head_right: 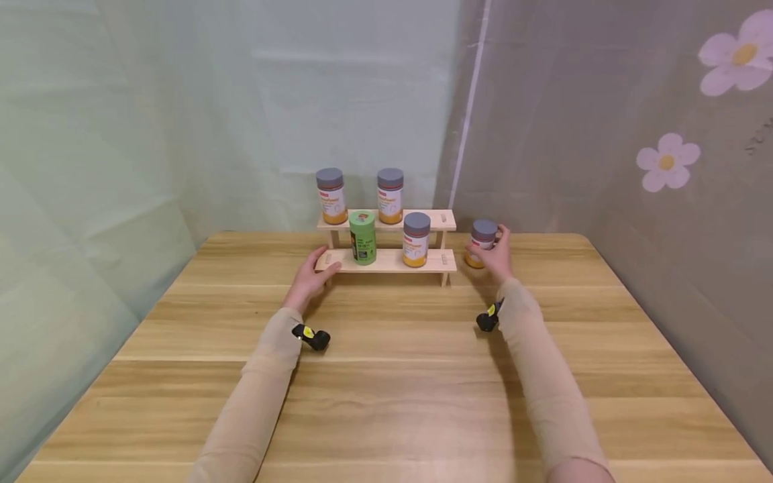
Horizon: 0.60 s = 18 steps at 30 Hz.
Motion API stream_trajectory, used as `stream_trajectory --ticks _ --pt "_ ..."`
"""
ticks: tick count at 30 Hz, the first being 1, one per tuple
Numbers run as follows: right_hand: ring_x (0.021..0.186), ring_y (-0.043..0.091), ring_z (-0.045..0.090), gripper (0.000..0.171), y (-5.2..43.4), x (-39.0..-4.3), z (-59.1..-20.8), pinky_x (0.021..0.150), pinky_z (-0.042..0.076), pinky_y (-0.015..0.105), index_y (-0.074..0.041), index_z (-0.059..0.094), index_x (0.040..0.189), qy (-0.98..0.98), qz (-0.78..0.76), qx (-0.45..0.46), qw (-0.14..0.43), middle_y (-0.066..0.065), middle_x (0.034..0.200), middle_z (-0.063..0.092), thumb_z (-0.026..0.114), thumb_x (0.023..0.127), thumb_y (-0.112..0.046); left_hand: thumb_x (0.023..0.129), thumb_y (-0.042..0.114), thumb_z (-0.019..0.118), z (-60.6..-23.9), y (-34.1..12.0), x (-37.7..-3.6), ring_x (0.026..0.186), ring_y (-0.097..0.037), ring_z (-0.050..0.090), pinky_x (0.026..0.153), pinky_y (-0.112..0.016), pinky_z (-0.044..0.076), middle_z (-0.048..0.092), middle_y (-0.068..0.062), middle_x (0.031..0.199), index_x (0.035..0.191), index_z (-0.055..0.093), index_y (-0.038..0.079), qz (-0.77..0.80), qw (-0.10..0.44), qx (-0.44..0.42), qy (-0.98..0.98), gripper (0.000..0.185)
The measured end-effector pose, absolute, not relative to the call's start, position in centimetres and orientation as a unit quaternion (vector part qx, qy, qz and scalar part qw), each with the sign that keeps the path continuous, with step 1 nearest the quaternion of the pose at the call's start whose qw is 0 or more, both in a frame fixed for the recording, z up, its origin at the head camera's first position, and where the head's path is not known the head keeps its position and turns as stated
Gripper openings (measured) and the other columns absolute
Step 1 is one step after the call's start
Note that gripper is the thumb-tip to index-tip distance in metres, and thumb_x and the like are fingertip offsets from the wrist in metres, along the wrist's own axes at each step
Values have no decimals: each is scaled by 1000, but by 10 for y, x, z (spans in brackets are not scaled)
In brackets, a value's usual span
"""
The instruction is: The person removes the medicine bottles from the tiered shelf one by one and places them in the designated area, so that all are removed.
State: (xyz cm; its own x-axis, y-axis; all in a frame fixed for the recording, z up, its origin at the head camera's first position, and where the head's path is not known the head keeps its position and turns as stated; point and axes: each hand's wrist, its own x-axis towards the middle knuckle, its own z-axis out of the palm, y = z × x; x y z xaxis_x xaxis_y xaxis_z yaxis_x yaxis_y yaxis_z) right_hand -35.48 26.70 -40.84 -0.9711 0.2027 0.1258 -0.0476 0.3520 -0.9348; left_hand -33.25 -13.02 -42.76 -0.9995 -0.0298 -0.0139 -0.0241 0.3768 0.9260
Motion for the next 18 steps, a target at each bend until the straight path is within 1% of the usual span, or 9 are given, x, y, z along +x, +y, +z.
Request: stream_trajectory --ticks 3,9,15,18 --pt "139 43 30 92 272 -354 -407 116 31 54 -12 2 152 -807 577 -35 121 31 150 24 69 89 -18 94 37 63 -427 -130 -332 149 -31 22 123 -48 18 25 -10 161 152 29 19 -560 0 20 -829 70" --pt "144 36 25 91 269 -353 -398 119 27 53 -17 7 152 -793 586 -29 163 23 154 23 71 88 -26 94 37 62 -425 -133 -335 150 -30 21 124 -48 18 25 -8 161 153 29 20 -564 4 16 -825 70" --pt "147 33 24 91 268 -352 -392 122 19 53 -21 8 155 -796 580 -13 175 20 156 27 71 88 -21 93 37 63 -428 -131 -335 150 -29 22 124 -47 18 25 -7 161 152 30 21 -571 -1 21 -821 70" --pt "148 32 23 91 267 -351 -389 122 18 52 -21 9 155 -801 572 -6 178 19 157 26 70 88 -17 93 37 63 -429 -130 -334 150 -29 22 124 -48 18 25 -7 161 152 30 21 -571 -3 22 -821 70"
